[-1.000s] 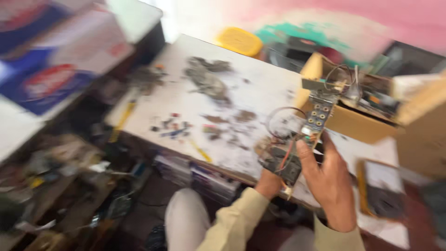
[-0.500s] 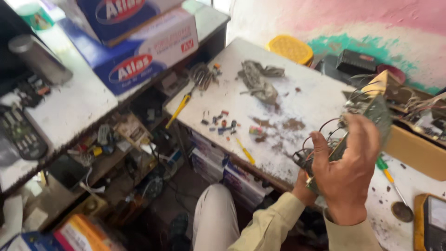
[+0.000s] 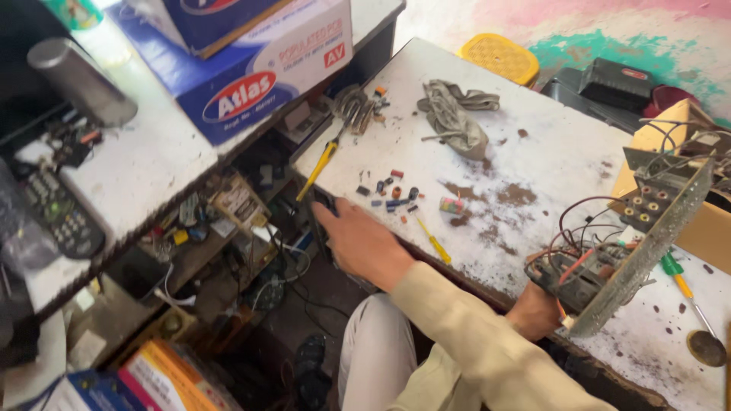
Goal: The person sits at a cluttered repair workbench and solders a small circuit board with a soldering iron, holding a component in the other hand. They use a screwdriver on a small part, then lift and reposition a larger TV main board, continue soldering it, and finally place the board and wires into a cardboard box.
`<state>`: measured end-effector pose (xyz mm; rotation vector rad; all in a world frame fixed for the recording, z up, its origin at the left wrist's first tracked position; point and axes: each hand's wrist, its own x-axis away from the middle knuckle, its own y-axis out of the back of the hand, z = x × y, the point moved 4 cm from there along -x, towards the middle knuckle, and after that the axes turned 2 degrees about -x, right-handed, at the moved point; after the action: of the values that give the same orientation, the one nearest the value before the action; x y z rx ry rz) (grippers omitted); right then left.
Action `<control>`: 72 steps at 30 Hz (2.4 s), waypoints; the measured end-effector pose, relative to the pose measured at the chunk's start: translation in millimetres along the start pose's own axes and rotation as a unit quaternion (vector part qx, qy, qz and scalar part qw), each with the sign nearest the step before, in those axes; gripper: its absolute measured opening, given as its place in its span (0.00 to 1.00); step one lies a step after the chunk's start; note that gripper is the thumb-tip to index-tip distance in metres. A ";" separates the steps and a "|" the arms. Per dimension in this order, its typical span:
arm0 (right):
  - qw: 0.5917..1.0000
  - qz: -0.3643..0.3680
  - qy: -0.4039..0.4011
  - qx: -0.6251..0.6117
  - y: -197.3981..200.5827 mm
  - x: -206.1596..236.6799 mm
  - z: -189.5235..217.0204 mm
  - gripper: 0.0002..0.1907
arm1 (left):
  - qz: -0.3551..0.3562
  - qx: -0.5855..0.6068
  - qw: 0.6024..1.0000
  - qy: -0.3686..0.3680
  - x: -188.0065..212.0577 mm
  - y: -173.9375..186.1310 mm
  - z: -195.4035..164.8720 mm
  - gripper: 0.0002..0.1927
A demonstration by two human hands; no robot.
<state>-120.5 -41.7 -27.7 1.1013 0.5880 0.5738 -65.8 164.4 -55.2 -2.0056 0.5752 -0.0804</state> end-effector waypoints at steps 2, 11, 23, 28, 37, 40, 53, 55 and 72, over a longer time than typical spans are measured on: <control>0.999 -0.008 -0.032 0.032 -16.8 -30.9 -6.8 0.36 | 0.000 0.007 1.000 0.006 -3.6 0.0 -9.3 0.24; 0.991 -0.034 -0.111 0.059 -40.5 -84.3 -34.3 0.17 | -0.012 0.017 1.000 0.017 -31.9 37.5 -59.4 0.24; 0.820 -0.408 -0.053 -0.397 94.8 135.1 -10.8 0.07 | -0.027 0.016 0.999 0.035 -11.8 7.8 132.5 0.25; 0.568 -0.485 -0.093 -0.659 158.9 375.7 -50.5 0.14 | -0.028 0.006 0.999 0.032 -24.1 32.0 150.7 0.26; 0.567 -0.649 -0.262 -0.433 165.5 606.3 -131.0 0.11 | -0.039 -0.004 0.999 0.012 -23.6 45.2 153.7 0.27; 0.670 -0.586 -0.375 -0.258 145.2 618.1 -148.5 0.05 | -0.023 0.028 0.999 0.015 -19.6 49.0 157.1 0.26; 0.740 -0.472 -0.463 -0.129 162.7 566.2 -178.6 0.07 | -0.051 0.014 0.998 -0.037 -22.2 45.2 143.3 0.25; 0.732 -0.472 -0.471 -0.139 164.6 564.8 -179.5 0.07 | -0.076 -0.038 0.994 -0.064 -24.1 38.6 138.4 0.25; 0.328 -0.563 -0.121 -0.749 21.3 513.5 -180.2 0.09 | -0.067 -0.041 0.997 -0.028 -21.9 14.8 136.5 0.27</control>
<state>118.3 433.3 -145.6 -1.1363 0.1776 -0.4423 -50.3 280.0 -131.0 -2.1187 0.4140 -0.0818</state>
